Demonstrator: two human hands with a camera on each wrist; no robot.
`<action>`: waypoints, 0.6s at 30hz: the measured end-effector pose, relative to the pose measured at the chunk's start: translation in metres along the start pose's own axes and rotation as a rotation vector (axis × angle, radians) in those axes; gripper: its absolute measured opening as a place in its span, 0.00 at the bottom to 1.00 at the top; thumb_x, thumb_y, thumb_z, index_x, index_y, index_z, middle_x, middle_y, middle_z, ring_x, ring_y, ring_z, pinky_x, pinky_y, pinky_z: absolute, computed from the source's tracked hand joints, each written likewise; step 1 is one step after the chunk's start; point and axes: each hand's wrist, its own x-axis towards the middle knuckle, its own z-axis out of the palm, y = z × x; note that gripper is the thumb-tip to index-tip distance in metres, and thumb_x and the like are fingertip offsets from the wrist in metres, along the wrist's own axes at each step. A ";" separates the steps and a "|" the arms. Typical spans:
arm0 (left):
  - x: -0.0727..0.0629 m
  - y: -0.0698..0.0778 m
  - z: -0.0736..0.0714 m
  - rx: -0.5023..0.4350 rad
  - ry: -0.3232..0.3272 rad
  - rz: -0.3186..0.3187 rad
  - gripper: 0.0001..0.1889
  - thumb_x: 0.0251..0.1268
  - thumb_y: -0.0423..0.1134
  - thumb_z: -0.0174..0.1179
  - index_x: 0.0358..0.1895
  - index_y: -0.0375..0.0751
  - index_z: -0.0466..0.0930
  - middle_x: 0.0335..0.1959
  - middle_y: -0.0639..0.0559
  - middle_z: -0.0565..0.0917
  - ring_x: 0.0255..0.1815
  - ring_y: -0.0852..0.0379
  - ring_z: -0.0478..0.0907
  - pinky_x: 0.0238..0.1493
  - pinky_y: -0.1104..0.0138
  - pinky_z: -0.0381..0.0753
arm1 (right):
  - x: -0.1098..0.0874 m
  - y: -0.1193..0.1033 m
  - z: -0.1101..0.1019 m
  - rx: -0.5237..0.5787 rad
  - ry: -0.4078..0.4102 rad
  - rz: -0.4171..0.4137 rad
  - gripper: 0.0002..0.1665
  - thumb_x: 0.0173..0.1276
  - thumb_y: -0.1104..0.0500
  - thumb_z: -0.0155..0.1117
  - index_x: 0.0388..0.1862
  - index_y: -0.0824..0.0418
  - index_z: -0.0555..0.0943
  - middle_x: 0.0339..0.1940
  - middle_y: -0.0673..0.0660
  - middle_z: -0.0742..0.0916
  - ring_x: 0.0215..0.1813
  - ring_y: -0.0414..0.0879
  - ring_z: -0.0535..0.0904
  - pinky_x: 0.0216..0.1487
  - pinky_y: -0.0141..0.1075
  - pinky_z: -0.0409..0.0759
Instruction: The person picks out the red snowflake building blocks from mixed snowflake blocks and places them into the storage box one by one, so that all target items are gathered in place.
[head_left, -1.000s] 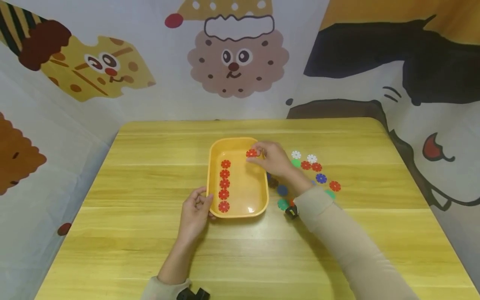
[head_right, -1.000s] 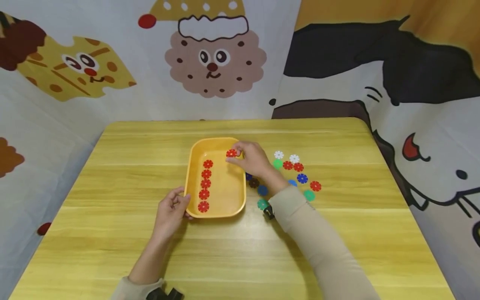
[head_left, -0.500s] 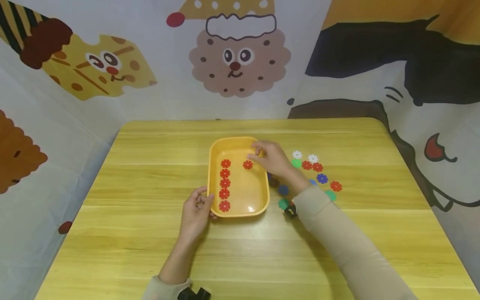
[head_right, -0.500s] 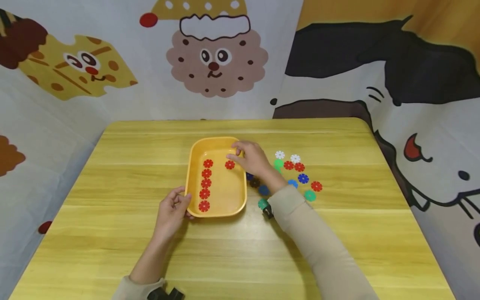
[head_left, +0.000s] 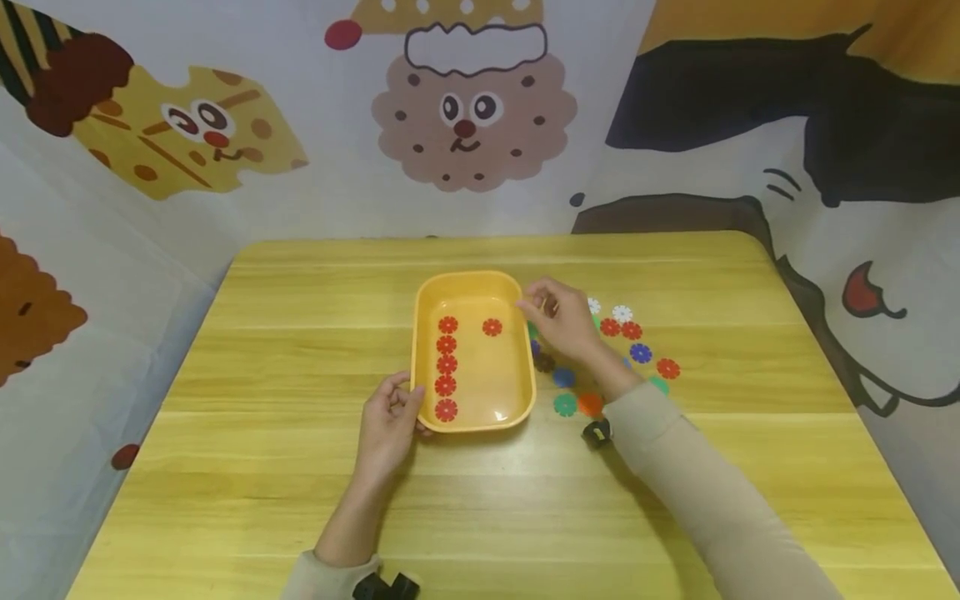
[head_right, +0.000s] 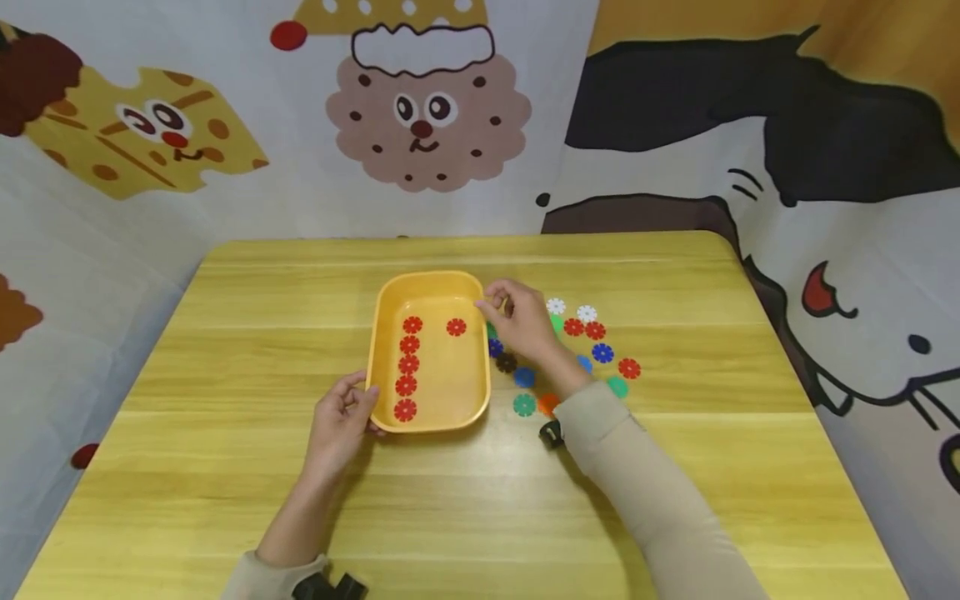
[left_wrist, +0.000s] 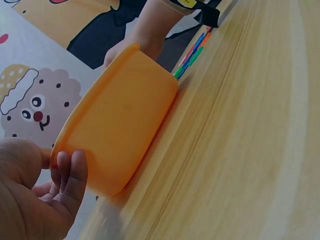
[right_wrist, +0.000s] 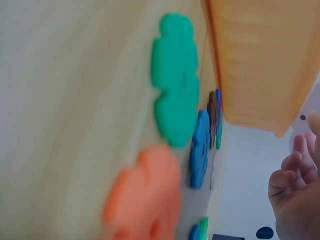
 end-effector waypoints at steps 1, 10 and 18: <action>0.000 0.000 0.000 0.001 0.000 0.000 0.20 0.76 0.34 0.58 0.66 0.33 0.70 0.34 0.36 0.78 0.21 0.54 0.80 0.25 0.64 0.89 | -0.001 0.001 -0.002 -0.011 0.000 0.002 0.13 0.70 0.59 0.70 0.45 0.68 0.83 0.31 0.57 0.84 0.27 0.46 0.74 0.26 0.29 0.76; 0.001 -0.001 -0.002 0.008 -0.006 0.006 0.20 0.76 0.33 0.57 0.67 0.33 0.70 0.34 0.36 0.78 0.21 0.54 0.80 0.26 0.63 0.89 | -0.011 0.014 -0.019 -0.083 -0.044 0.030 0.13 0.71 0.58 0.70 0.44 0.67 0.83 0.29 0.56 0.82 0.27 0.46 0.75 0.25 0.31 0.76; 0.002 -0.001 -0.002 0.010 -0.012 -0.003 0.20 0.76 0.34 0.57 0.67 0.33 0.70 0.34 0.38 0.78 0.22 0.54 0.81 0.26 0.63 0.89 | -0.019 0.024 -0.037 -0.165 -0.120 0.060 0.15 0.71 0.57 0.70 0.48 0.67 0.83 0.30 0.54 0.83 0.27 0.46 0.76 0.28 0.34 0.79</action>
